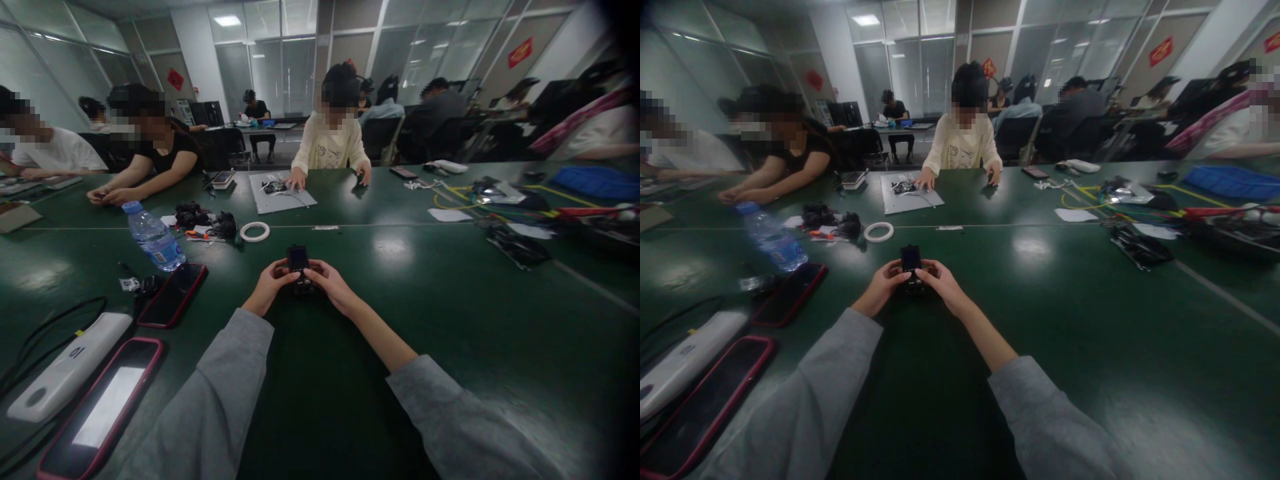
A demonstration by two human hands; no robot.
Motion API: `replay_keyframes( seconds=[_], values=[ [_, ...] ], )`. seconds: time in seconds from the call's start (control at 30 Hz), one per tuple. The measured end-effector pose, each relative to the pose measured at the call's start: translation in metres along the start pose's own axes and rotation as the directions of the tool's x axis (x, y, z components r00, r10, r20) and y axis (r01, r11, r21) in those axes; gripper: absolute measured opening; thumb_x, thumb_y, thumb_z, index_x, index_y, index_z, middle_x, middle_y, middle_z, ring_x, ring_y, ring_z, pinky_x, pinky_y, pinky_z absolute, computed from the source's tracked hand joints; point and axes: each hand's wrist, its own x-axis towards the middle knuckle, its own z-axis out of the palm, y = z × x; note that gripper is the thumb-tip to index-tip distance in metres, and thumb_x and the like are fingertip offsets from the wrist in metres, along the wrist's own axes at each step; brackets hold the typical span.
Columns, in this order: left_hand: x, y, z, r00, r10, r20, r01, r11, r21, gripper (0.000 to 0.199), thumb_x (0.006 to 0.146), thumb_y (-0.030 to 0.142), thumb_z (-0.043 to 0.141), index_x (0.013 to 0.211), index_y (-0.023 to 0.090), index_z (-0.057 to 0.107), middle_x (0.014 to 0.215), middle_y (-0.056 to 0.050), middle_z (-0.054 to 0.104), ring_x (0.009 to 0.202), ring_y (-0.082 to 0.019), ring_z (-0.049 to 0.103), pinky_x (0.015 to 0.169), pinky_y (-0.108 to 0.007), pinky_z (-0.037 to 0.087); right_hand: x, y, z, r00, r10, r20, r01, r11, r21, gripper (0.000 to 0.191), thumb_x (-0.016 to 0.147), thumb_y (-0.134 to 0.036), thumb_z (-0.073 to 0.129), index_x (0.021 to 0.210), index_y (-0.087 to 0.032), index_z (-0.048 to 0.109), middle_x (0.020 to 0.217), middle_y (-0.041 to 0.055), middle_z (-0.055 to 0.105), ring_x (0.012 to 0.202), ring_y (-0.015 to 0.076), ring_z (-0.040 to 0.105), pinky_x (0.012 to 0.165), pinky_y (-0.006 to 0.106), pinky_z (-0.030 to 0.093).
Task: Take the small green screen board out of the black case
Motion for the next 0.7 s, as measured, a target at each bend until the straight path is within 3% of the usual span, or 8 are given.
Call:
replay_keyframes(
  seconds=[0.7],
  values=[
    [0.0035,-0.0034,-0.002,1.0,-0.008,0.025,0.007,0.999,0.05,0.058,0.059,0.02,0.078,0.112,0.016,0.054,0.09,-0.006,0.064,0.088,-0.018,0.06,0.088,-0.037,0.042,-0.0001,0.001,-0.001,0.999,-0.041,0.017,0.04,0.999,0.007,0.056,0.073,-0.037,0.072,0.12,-0.019,0.047,0.108,0.0067,0.056,0.104,0.018,0.053,0.095,0.034,0.041]
  ],
)
